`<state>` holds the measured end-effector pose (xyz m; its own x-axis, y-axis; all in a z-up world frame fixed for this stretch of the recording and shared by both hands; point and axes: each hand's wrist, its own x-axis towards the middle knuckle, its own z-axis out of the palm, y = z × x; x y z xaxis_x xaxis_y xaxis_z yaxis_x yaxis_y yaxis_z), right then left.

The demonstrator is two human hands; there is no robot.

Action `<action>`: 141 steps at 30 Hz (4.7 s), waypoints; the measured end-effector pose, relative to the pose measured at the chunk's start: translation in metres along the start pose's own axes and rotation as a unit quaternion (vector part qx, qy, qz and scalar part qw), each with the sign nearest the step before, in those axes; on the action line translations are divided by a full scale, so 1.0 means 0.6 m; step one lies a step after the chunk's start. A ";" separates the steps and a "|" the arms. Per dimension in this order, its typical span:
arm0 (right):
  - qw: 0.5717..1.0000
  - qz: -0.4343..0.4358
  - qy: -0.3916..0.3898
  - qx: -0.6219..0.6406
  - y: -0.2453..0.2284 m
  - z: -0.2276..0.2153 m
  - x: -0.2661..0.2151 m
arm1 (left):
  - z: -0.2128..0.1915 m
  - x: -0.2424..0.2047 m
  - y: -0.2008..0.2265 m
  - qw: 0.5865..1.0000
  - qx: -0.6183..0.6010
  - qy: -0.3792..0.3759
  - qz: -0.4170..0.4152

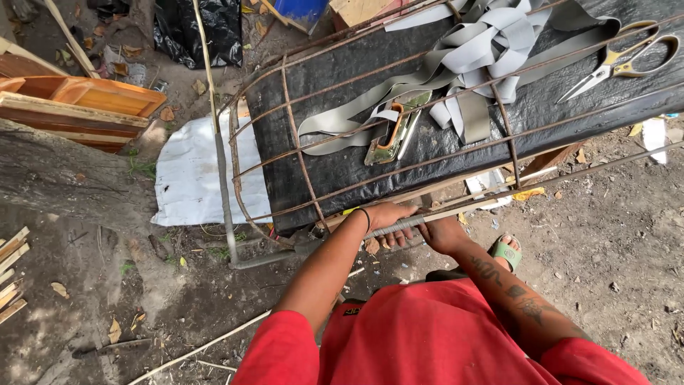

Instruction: Wrapping a metal furniture frame with adhesive tape to secure straps and padding

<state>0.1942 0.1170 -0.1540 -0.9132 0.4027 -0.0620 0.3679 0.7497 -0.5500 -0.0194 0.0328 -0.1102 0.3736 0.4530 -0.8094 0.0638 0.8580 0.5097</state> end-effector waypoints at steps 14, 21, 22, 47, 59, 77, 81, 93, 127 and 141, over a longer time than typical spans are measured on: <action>0.891 0.287 -0.014 0.351 -0.083 -0.092 -0.016 | 0.033 -0.021 0.004 0.953 0.098 0.153 0.244; 0.924 0.271 -0.215 0.163 -0.214 -0.356 -0.018 | 0.099 -0.152 0.053 0.847 0.374 0.253 0.280; 0.925 0.270 -0.214 0.159 -0.224 -0.383 -0.004 | 0.103 -0.148 0.044 0.845 0.373 0.256 0.284; 0.874 -0.157 0.284 0.361 -0.160 -0.481 -0.179 | 0.140 -0.067 -0.047 0.687 0.505 0.418 0.314; 0.838 -0.258 0.157 0.455 -0.265 -0.507 -0.256 | 0.130 -0.041 -0.062 0.636 0.514 0.455 0.353; 0.856 0.000 0.482 0.184 -0.150 -0.578 0.143 | 0.143 -0.069 -0.054 0.685 0.504 0.425 0.311; 0.941 0.106 0.227 0.229 -0.206 -0.413 0.126 | 0.142 -0.103 -0.047 0.611 0.459 0.486 0.424; 0.969 0.139 -0.171 0.108 -0.199 -0.258 0.047 | 0.127 -0.069 -0.061 0.680 0.372 0.466 0.427; 0.943 0.217 -0.183 0.176 -0.187 -0.270 0.054 | 0.003 -0.227 0.201 0.724 0.441 0.490 0.205; 0.940 0.180 -0.206 0.205 -0.155 -0.265 0.059 | 0.184 -0.266 -0.055 0.776 -0.006 0.346 0.528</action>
<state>0.1552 0.1449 0.0273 -0.7641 0.2904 -0.5761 0.6445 0.3040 -0.7016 0.0210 -0.0948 0.0345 -0.3738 0.9228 0.0929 0.0505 -0.0798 0.9955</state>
